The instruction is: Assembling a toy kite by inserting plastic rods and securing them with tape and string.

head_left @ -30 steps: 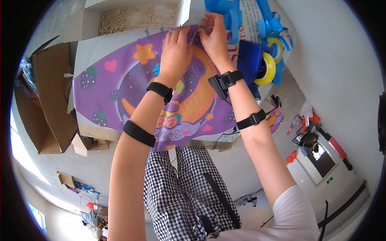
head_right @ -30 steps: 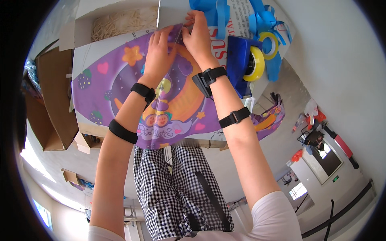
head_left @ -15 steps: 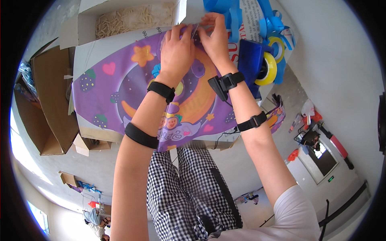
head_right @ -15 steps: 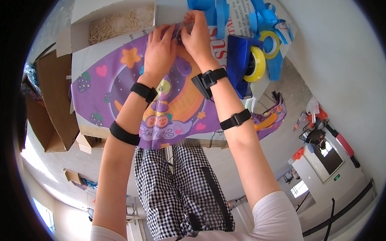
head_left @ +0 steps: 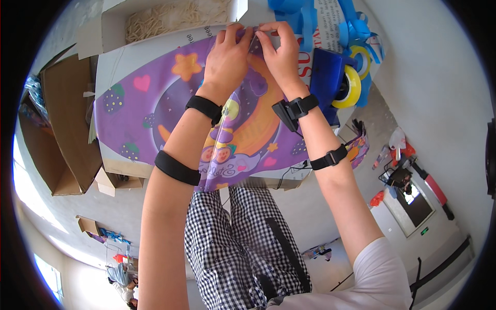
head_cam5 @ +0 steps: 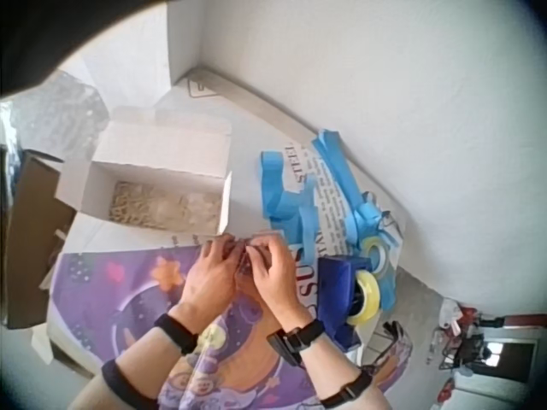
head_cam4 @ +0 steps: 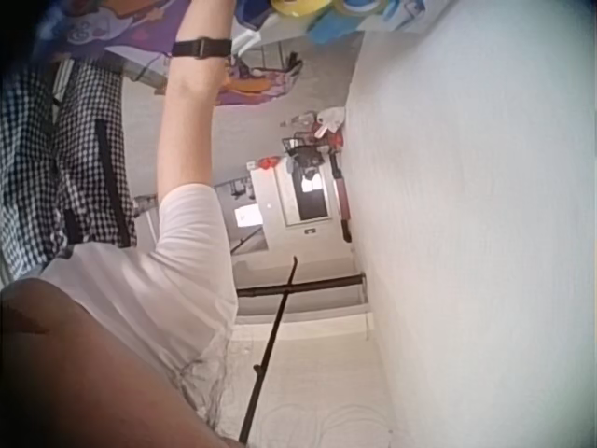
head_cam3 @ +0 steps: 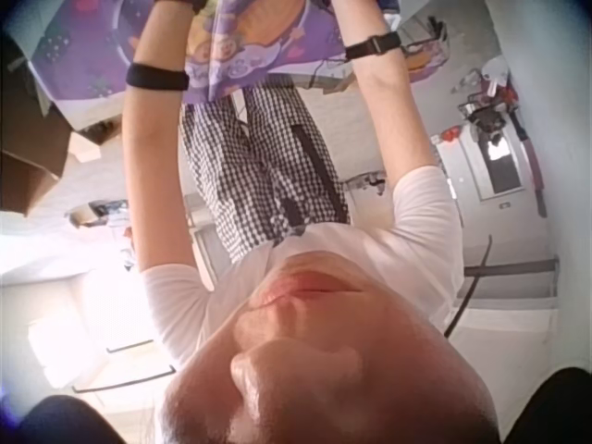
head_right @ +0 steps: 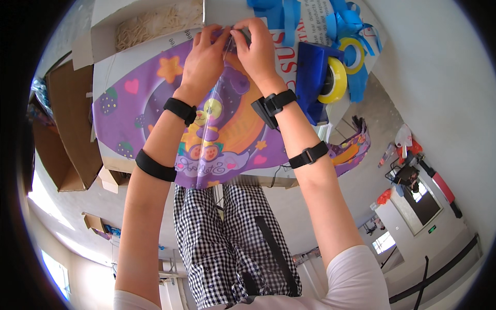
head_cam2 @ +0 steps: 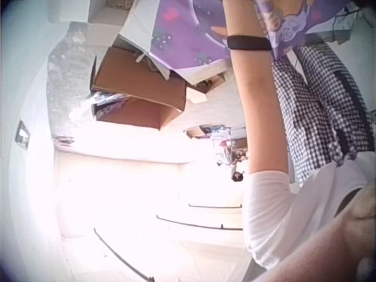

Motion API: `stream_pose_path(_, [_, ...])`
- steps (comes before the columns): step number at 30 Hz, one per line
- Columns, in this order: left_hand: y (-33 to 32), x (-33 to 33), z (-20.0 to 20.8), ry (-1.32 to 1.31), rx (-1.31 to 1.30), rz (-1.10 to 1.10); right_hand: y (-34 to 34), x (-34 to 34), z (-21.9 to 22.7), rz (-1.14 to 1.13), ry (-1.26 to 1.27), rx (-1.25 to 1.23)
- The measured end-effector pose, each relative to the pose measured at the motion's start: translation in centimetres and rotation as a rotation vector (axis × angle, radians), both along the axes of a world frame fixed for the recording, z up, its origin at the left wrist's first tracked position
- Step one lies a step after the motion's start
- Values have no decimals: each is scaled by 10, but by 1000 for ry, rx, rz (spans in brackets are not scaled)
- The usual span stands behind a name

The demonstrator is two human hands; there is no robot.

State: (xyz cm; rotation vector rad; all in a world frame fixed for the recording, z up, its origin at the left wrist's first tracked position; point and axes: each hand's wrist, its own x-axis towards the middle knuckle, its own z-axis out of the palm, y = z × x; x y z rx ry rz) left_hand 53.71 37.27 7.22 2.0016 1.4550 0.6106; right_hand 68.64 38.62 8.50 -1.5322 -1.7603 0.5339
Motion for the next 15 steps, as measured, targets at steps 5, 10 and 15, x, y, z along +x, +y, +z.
stream_pose_path(5, [4,-4,-1,-20,2,-49,-20,6,17,84,-91,73])
stream_pose_path(10, [5,-5,-2,6,6,-64,-45,10,44,332,-171,87])
stream_pose_path(15, [5,-5,-3,36,49,-81,-96,12,76,625,-301,18])
